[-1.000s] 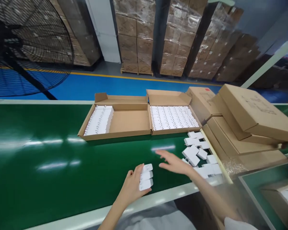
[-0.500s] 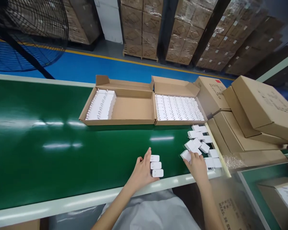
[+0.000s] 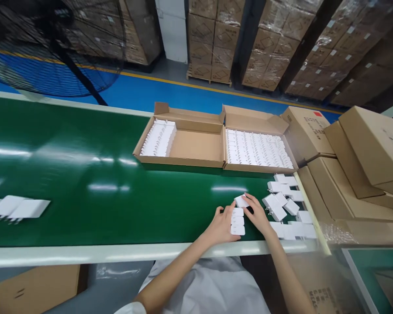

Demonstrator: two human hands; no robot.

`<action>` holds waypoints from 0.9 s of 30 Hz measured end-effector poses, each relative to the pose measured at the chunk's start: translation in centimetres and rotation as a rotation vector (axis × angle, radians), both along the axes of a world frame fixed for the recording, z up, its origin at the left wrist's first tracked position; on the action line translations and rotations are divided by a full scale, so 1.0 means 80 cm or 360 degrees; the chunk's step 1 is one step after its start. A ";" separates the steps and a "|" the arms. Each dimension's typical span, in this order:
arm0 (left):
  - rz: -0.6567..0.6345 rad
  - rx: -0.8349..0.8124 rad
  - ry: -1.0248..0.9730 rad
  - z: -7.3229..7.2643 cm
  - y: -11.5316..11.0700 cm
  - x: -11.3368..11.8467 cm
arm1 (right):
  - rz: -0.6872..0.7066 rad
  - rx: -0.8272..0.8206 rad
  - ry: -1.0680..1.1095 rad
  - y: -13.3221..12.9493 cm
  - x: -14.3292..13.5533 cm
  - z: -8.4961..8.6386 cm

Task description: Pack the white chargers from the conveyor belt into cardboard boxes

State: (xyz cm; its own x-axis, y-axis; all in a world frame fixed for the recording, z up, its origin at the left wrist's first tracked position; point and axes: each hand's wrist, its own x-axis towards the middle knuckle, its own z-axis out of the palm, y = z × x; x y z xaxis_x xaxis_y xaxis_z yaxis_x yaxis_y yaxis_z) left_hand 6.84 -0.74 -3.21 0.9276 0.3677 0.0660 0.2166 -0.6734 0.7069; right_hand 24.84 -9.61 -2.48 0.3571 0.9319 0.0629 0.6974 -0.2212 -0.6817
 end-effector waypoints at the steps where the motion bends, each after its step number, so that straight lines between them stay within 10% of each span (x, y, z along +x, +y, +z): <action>1: -0.0016 0.0002 -0.0006 0.002 0.003 0.000 | 0.0098 -0.0018 0.0012 0.008 0.005 0.003; 6: 0.0092 0.0132 0.0047 0.015 0.050 -0.071 | 0.0527 -0.0295 0.0259 0.028 0.008 0.013; 13: 0.0450 0.0300 0.0274 0.011 0.088 -0.202 | 0.0325 -0.0032 0.0208 0.110 -0.059 0.001; 20: 0.0668 0.0413 0.0391 0.005 0.068 -0.168 | 0.0837 -0.0224 0.0573 0.220 -0.126 0.017; 27: 0.0566 0.0353 0.0351 0.006 0.095 -0.131 | 0.0928 -0.0280 0.0352 0.188 -0.117 0.043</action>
State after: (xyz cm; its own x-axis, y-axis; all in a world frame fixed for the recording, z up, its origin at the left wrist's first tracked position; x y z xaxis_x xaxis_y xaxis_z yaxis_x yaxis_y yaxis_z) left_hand -3.65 6.85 -2.76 0.7475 0.6642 -0.0059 0.5899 -0.6598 0.4654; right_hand 15.46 5.43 0.96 -0.2239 0.9665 -0.1256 0.5840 0.0299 -0.8112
